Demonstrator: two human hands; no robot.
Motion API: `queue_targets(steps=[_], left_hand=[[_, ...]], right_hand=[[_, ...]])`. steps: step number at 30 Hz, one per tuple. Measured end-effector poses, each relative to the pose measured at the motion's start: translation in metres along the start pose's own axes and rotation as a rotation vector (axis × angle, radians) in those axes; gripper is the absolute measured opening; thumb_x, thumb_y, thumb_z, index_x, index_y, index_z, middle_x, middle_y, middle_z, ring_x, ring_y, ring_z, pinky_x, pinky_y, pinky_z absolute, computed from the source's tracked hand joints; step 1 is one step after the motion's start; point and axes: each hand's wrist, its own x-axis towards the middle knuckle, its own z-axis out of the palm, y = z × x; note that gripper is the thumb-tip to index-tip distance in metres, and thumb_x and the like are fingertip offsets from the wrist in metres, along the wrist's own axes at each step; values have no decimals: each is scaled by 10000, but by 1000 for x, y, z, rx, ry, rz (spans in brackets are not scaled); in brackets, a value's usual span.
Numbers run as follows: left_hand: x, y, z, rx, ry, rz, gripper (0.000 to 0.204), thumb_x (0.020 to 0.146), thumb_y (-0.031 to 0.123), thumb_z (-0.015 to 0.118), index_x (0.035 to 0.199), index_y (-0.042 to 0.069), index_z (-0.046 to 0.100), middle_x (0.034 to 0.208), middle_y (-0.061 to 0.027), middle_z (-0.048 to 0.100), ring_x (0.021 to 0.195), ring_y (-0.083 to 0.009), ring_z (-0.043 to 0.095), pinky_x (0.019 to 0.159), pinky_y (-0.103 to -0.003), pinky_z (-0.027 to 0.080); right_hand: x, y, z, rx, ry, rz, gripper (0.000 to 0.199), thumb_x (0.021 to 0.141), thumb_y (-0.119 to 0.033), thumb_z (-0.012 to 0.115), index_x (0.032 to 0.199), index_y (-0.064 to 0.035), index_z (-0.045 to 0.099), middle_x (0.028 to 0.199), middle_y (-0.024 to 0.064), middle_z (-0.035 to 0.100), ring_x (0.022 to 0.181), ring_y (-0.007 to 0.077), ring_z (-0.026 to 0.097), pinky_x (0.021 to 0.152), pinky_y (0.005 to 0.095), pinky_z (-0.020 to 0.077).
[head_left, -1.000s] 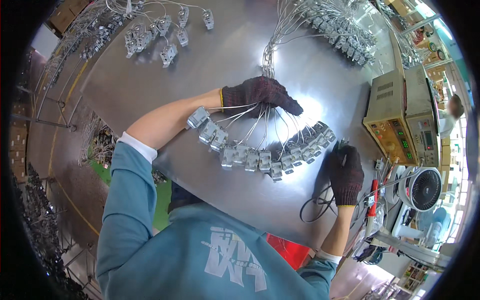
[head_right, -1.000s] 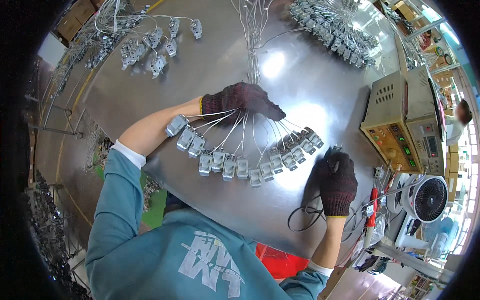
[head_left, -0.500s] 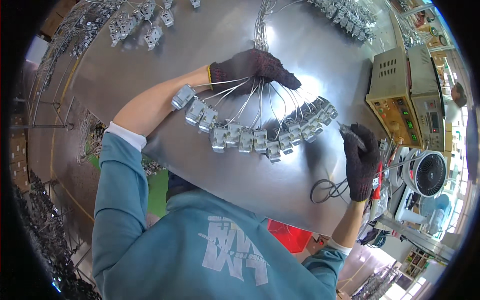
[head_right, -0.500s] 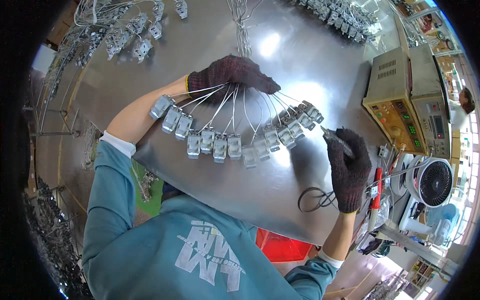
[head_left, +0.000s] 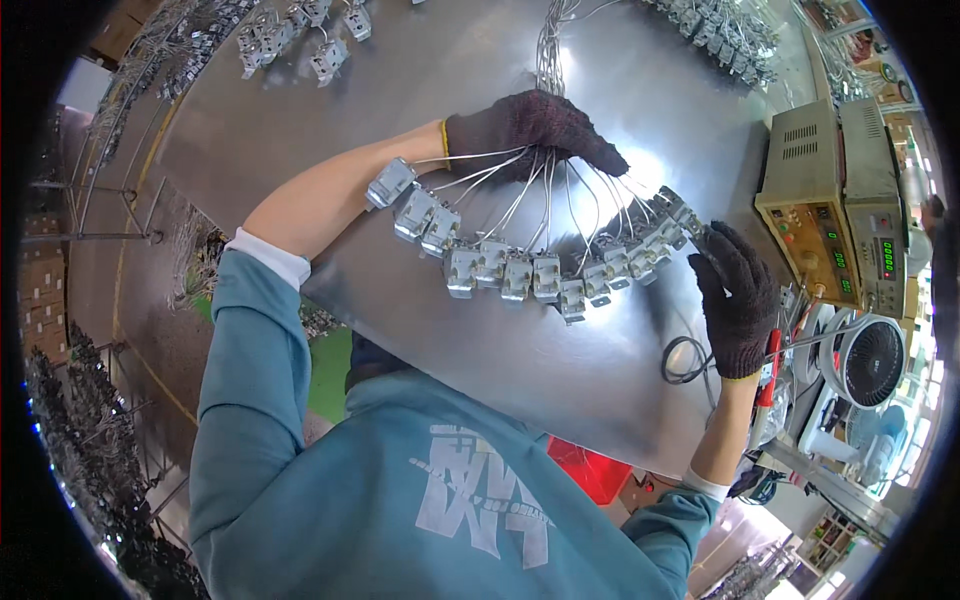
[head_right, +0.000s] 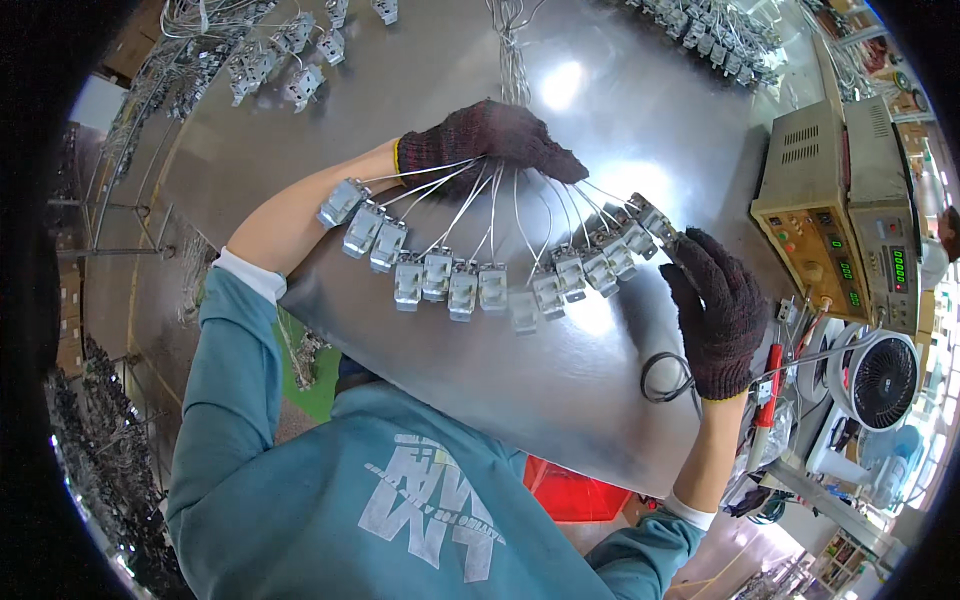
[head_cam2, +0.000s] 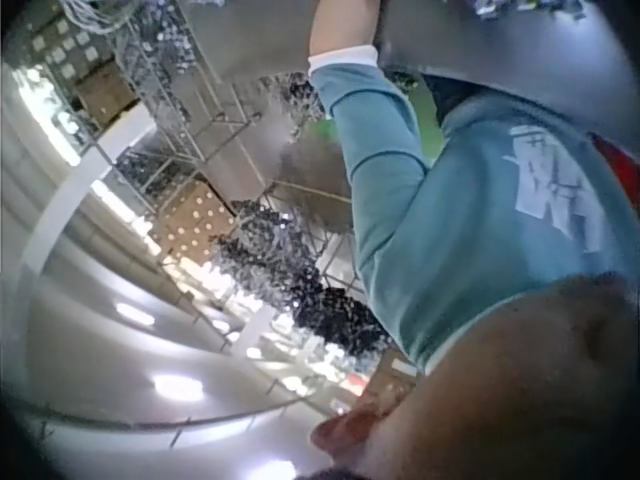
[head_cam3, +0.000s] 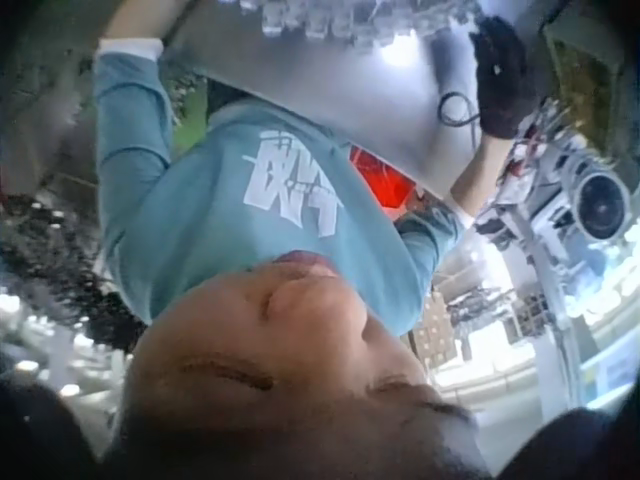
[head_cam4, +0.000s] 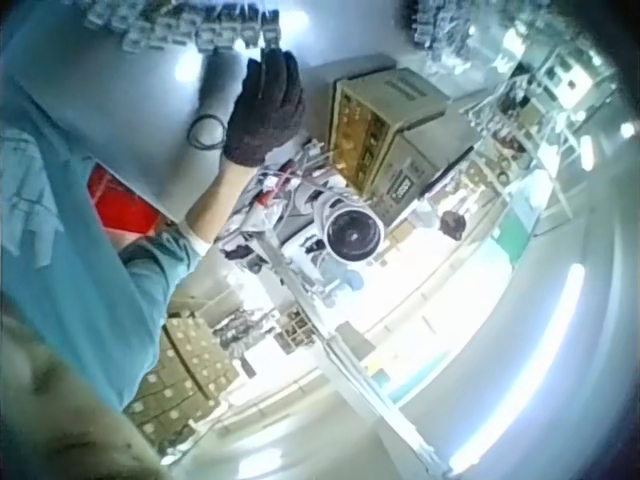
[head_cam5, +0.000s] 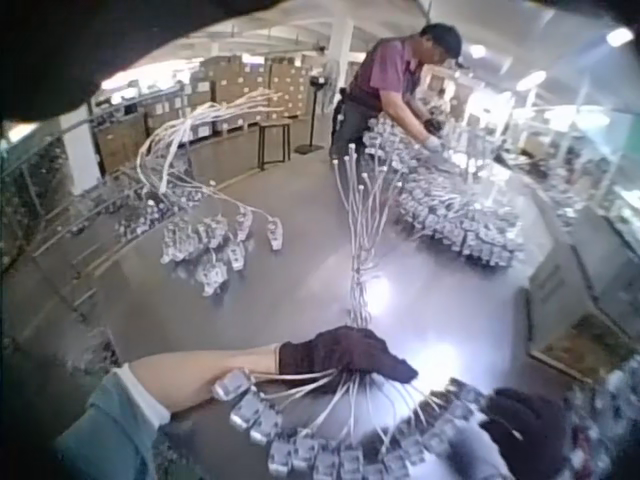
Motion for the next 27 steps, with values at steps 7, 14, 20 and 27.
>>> queue_targets(steps=[7, 14, 20, 27], left_hand=[[1, 45, -7, -44, 100, -69, 553, 901, -100, 602, 1368, 152, 755, 1343, -117, 759, 1217, -318, 725, 1081, -455, 565], [-1, 43, -11, -87, 123, -10, 509, 939, -73, 600, 1367, 155, 753, 1349, -119, 755, 1209, -308, 729, 1071, -456, 574], [2, 2, -6, -35, -123, -195, 534, 1086, 553, 517, 1540, 291, 620, 1490, -42, 680, 1225, -265, 708, 1123, -396, 498], [0, 10, -13, -24, -154, -194, 499, 1101, 478, 509, 1568, 317, 584, 1486, -17, 684, 1141, -267, 741, 1066, -401, 544]], right_hand=[[-2, -4, 0, 67, -19, 18, 416, 849, -46, 871, 1248, -110, 773, 1301, 136, 766, 1141, 337, 750, 965, 415, 601], [-6, -34, -4, 364, 39, 386, 387, 880, -6, 841, 1253, -75, 762, 1274, 146, 773, 1143, 310, 758, 964, 393, 599], [0, -33, 7, 247, 102, 150, 412, 832, -33, 864, 1221, -147, 789, 1229, 108, 786, 1027, 312, 773, 878, 385, 615], [-1, -33, -2, 9, -30, 19, 411, 824, -15, 873, 1214, -101, 781, 1268, 118, 775, 1094, 323, 760, 949, 391, 603]])
